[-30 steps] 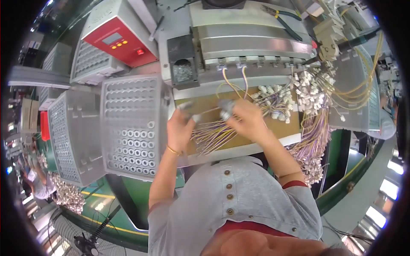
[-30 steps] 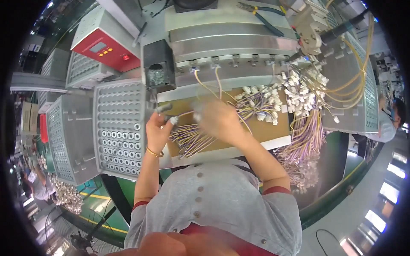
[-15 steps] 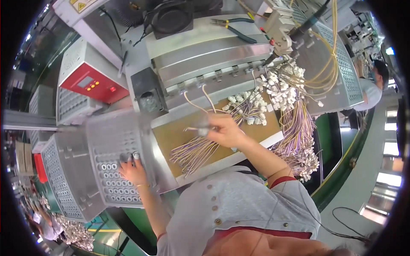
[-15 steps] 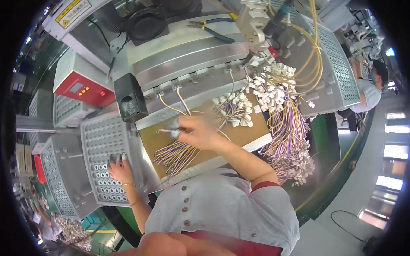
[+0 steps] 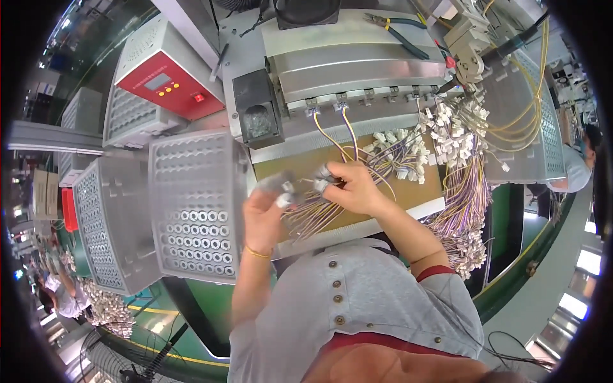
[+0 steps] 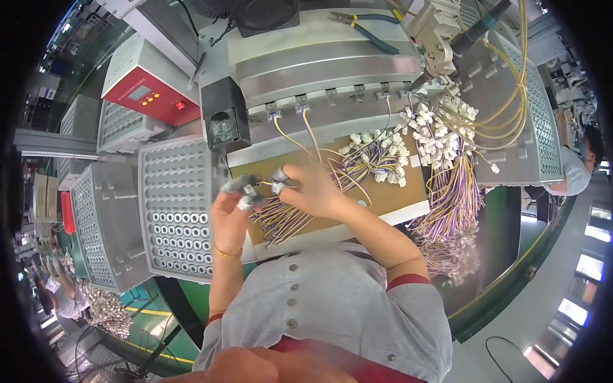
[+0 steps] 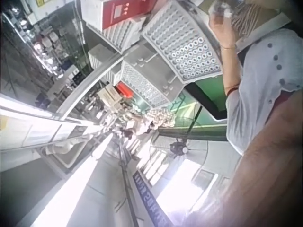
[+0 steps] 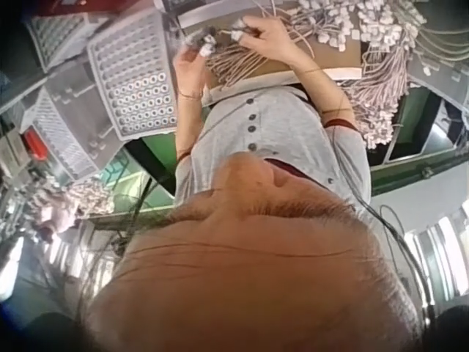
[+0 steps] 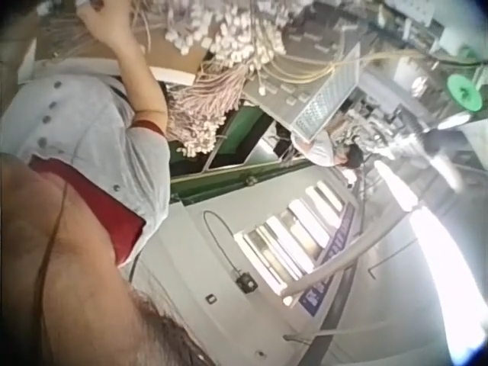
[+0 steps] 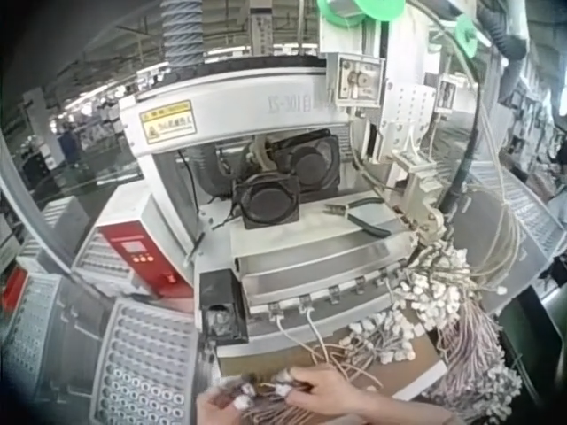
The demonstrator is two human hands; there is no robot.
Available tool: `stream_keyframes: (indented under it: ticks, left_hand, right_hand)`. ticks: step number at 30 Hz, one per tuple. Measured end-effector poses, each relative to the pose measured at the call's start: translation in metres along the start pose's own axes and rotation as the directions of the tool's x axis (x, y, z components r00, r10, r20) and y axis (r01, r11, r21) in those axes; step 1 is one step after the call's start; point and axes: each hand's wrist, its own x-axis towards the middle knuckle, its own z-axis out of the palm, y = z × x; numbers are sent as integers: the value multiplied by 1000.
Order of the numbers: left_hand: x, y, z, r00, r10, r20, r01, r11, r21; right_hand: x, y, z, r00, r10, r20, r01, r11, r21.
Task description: The person attaches components from a tray onto wire harness cables by hand and places the assembled wire harness bundle into a bin.
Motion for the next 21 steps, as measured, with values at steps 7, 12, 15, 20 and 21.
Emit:
stream_keyframes:
  ticks: [7,12,15,20,21]
  left_hand:
    - [1,2,21,996,16,84,-17,1000,16]
    - [-1,1,22,987,86,138,-93,995,43]
    - [-2,4,24,983,102,155,-113,991,64]
    - [-1,6,28,986,88,142,-99,992,73]
    - [-1,7,30,986,72,150,-82,995,62]
  right_hand:
    - [-3,5,-1,988,153,-11,-152,986,69]
    - [-3,-3,-5,992,127,-15,-125,990,63]
    - [-1,-7,-12,995,102,13,-101,993,-63]
    - [-2,-2,-18,990,141,19,-142,989,43]
    - [-4,-1,-17,989,137,49,-137,991,3]
